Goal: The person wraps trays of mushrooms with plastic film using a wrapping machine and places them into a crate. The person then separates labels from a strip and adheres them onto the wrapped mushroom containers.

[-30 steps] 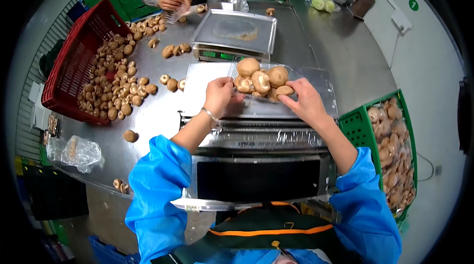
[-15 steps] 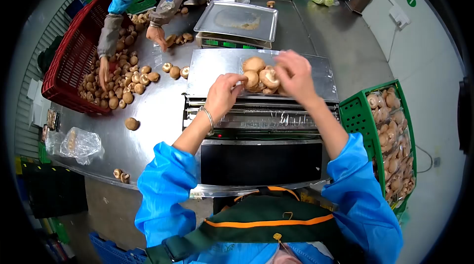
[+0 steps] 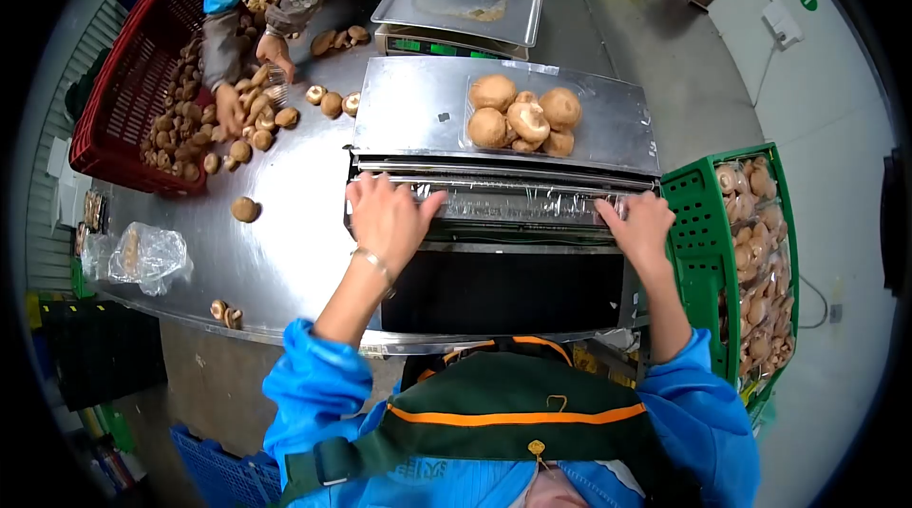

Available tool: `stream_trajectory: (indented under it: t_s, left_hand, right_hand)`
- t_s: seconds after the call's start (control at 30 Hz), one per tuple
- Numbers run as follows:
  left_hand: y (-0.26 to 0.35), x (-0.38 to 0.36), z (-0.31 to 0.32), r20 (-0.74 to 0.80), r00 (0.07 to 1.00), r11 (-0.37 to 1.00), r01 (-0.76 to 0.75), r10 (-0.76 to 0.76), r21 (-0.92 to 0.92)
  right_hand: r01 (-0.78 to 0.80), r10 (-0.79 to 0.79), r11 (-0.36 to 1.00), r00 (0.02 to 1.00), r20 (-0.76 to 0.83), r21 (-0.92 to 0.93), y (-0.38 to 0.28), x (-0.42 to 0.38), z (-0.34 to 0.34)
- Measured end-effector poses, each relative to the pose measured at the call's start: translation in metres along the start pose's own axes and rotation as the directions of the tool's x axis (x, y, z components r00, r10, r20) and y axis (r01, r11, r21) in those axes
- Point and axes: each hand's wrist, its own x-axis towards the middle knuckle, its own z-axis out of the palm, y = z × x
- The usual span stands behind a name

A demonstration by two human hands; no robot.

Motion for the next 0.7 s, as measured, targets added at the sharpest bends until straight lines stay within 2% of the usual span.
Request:
stream_trajectory:
  t_s: [0.07,0.13,0.17,0.2,0.23,0.27,0.3,0.33,0.37,0.4,0.43,0.47,0.5,0.53,0.57,0.6,0.63,0.67,0.7]
  left_hand:
    - [0.007,0.013,0.008,0.012,0.999,0.998,-0.045,0.046,-0.050]
    - [-0.003,0.025,0.015,0.200,0.977,0.901,0.157,-0.081,-0.403]
    - [-0.014,0.023,0.006,0.275,0.953,0.778,0.267,-0.127,-0.568]
    - [-0.031,0.017,-0.003,0.470,0.874,0.522,0.459,-0.122,-0.719]
    - [-0.040,0.011,-0.029,0.740,0.672,0.104,0.738,-0.022,-0.667]
    - [-0.043,-0.008,-0.039,0.779,0.622,-0.054,0.778,-0.078,-0.626]
    - [-0.074,-0.034,-0.028,0.722,0.627,-0.245,0.779,0.293,-0.577]
    - [-0.075,-0.054,-0.026,0.676,0.596,-0.518,0.779,0.434,-0.354]
    - [-0.065,-0.067,-0.038,0.613,0.608,-0.707,0.698,0.504,-0.110]
    - [-0.050,-0.058,-0.061,0.408,0.699,-0.697,0.693,0.587,-0.186]
    - [-0.039,-0.045,-0.072,0.209,0.816,-0.790,0.576,0.539,-0.211]
    - [-0.035,-0.022,-0.078,0.138,0.899,-0.856,0.439,0.416,-0.275]
    - [-0.033,0.016,-0.079,0.045,0.959,-0.900,0.279,0.281,-0.335]
    - [-0.018,0.060,-0.092,0.117,0.993,-0.886,0.063,0.011,-0.458]
    - [-0.003,0.105,-0.105,0.179,0.949,-0.782,-0.098,-0.260,-0.616]
    - [-0.012,0.145,-0.078,-0.064,0.994,-0.722,-0.111,-0.092,-0.683]
    - [-0.021,0.184,-0.038,-0.200,0.980,-0.562,-0.162,0.007,-0.812]
    - [-0.008,0.206,0.002,-0.195,0.973,-0.158,-0.213,-0.123,-0.964]
    - [-0.007,0.211,0.020,-0.176,0.983,0.309,-0.181,0.042,-0.934]
  right_hand:
    - [-0.035,0.023,0.957,0.999,0.046,0.288,0.001,0.008,0.011]
    - [-0.056,0.010,0.787,0.997,0.078,0.614,0.010,0.008,0.011]
    - [-0.289,0.059,0.566,0.948,0.312,0.772,0.015,0.001,0.001]
    - [-0.516,0.033,0.290,0.847,0.531,0.806,0.018,-0.009,-0.021]
    - [-0.706,-0.065,-0.001,0.707,0.704,0.708,0.021,-0.019,-0.040]
    - [-0.739,-0.132,-0.237,0.668,0.733,0.631,0.025,-0.031,-0.049]
    - [-0.734,-0.205,-0.456,0.637,0.744,0.503,0.030,-0.042,-0.058]
    - [-0.768,-0.384,-0.491,0.615,0.688,0.412,0.037,-0.052,-0.068]
    - [-0.799,-0.548,-0.508,0.588,0.595,0.321,0.044,-0.055,-0.078]
    - [-0.785,-0.686,-0.597,0.606,0.404,0.165,0.049,-0.051,-0.087]
    - [-0.745,-0.777,-0.583,0.627,0.046,0.324,0.054,-0.017,-0.077]
    - [-0.633,-0.762,-0.646,0.563,-0.319,0.426,0.058,0.018,-0.067]
    - [-0.536,-0.641,-0.763,0.700,-0.314,0.361,0.050,0.050,-0.091]
    - [-0.399,-0.460,-0.865,0.872,-0.168,0.304,0.029,0.083,-0.119]
    - [-0.263,-0.292,-0.923,0.954,-0.063,0.282,0.010,0.121,-0.124]
    - [-0.133,-0.141,-0.931,0.990,0.001,0.339,-0.007,0.161,-0.113]
    - [-0.030,-0.056,-0.846,0.998,-0.033,0.533,-0.018,0.190,-0.087]
    - [0.062,0.055,-0.645,0.998,-0.035,0.762,-0.022,0.223,-0.037]
    - [0.171,0.047,0.184,0.982,-0.182,0.968,-0.044,0.222,-0.020]
